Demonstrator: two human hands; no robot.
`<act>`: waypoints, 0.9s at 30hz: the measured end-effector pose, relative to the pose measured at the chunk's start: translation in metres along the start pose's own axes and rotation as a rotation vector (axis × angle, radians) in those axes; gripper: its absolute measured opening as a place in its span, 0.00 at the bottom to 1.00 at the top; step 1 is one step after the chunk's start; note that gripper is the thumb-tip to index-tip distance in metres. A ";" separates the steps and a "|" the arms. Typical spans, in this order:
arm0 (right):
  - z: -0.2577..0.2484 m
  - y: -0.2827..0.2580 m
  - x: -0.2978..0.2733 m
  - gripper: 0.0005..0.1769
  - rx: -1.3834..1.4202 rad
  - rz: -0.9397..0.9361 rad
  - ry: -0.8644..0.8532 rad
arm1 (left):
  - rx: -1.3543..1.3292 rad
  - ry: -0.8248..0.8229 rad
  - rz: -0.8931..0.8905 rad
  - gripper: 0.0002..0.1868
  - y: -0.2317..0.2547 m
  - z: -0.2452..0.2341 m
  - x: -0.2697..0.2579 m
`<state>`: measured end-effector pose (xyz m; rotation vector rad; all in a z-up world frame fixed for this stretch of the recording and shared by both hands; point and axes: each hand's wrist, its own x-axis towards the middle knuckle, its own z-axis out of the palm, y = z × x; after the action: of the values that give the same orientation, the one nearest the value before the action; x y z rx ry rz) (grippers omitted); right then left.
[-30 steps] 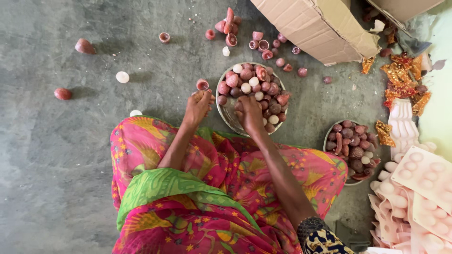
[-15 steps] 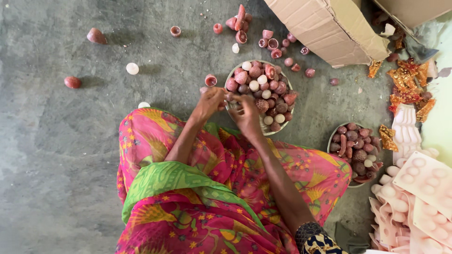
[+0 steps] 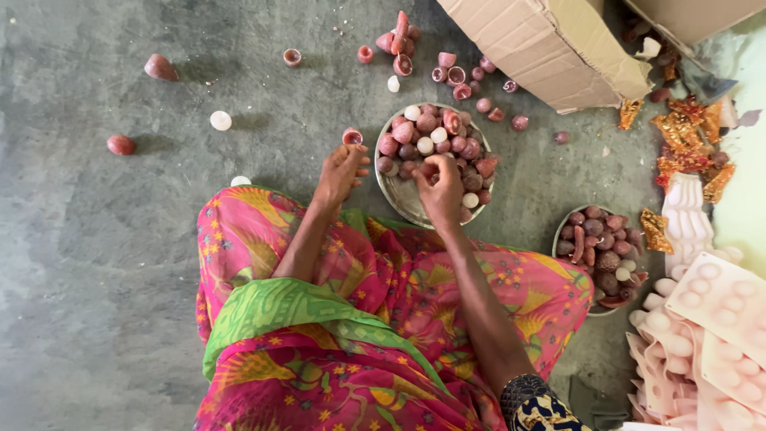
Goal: The person sits on the floor and repeatedly picks small white cylindrical pieces and reddish-brown conical shells from a metal plate. They insert the white pieces into the shells and place the assembled items back on the plate. A second plate with similar items and stacks of pink plastic trays are visible nearby.
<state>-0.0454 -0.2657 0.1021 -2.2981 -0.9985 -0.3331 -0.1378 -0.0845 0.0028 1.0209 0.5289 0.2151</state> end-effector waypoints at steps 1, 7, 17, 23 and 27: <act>-0.004 0.001 0.002 0.24 -0.023 -0.048 0.045 | -0.005 0.008 0.001 0.23 0.003 0.001 0.000; 0.007 -0.008 0.007 0.23 0.049 0.053 -0.036 | 0.039 -0.008 0.023 0.18 0.012 0.003 0.000; 0.022 -0.013 0.005 0.23 -0.025 -0.009 -0.144 | -0.059 0.117 0.038 0.14 0.028 -0.003 0.000; 0.031 -0.027 -0.004 0.12 0.024 -0.220 -0.062 | -0.287 0.122 0.178 0.13 0.039 -0.010 -0.006; 0.061 -0.046 -0.015 0.14 0.061 -0.250 -0.290 | -0.368 0.197 0.175 0.13 0.051 -0.033 -0.014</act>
<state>-0.0903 -0.2117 0.0670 -2.2091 -1.4265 -0.0666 -0.1630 -0.0394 0.0379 0.6894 0.5528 0.5526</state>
